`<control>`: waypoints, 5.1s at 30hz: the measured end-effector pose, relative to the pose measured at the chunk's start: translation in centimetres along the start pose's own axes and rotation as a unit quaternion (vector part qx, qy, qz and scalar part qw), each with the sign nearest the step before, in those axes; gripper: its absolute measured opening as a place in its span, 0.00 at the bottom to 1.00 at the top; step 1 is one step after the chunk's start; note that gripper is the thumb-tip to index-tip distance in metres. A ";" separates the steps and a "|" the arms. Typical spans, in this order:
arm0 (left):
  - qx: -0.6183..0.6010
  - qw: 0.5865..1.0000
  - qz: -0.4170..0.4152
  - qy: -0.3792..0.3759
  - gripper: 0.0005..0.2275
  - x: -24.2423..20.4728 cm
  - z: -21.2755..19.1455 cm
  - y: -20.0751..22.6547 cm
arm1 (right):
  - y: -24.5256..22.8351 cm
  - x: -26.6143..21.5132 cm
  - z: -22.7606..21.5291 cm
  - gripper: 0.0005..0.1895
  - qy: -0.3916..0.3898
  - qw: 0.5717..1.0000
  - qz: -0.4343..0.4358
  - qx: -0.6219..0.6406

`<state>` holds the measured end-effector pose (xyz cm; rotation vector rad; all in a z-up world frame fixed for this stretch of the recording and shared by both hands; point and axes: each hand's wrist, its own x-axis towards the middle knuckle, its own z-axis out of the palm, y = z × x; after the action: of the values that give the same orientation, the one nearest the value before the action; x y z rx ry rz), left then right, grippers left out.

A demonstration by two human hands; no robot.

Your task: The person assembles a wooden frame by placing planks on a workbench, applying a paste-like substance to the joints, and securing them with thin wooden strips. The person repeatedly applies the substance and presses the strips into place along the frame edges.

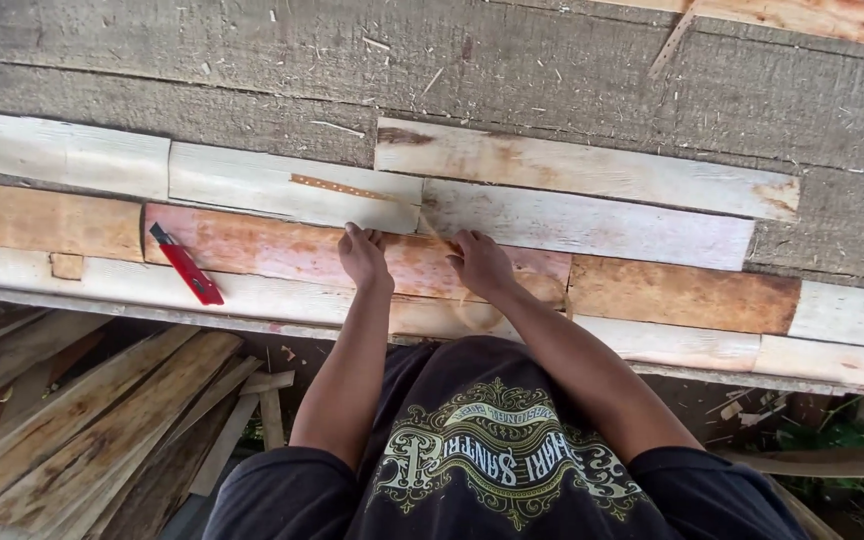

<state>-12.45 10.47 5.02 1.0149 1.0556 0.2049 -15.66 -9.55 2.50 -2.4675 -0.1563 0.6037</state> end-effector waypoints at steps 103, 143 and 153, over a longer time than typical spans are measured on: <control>-0.144 0.975 0.031 -0.165 0.10 -10.2 -7.1 6.1 | -1.8 -11.9 -1.6 0.14 -0.173 0.977 -0.025 0.120; -0.120 0.965 0.044 -0.228 0.15 19.5 -27.6 32.6 | -35.0 12.2 13.0 0.13 0.046 0.976 0.130 0.166; -0.085 0.974 0.088 -0.193 0.14 29.3 -25.3 39.2 | -30.3 25.1 13.3 0.14 0.078 0.496 0.174 0.847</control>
<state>-5.38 64.36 14.25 0.9461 0.5855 0.2280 1.35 28.30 0.49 -0.4935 0.7189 0.2925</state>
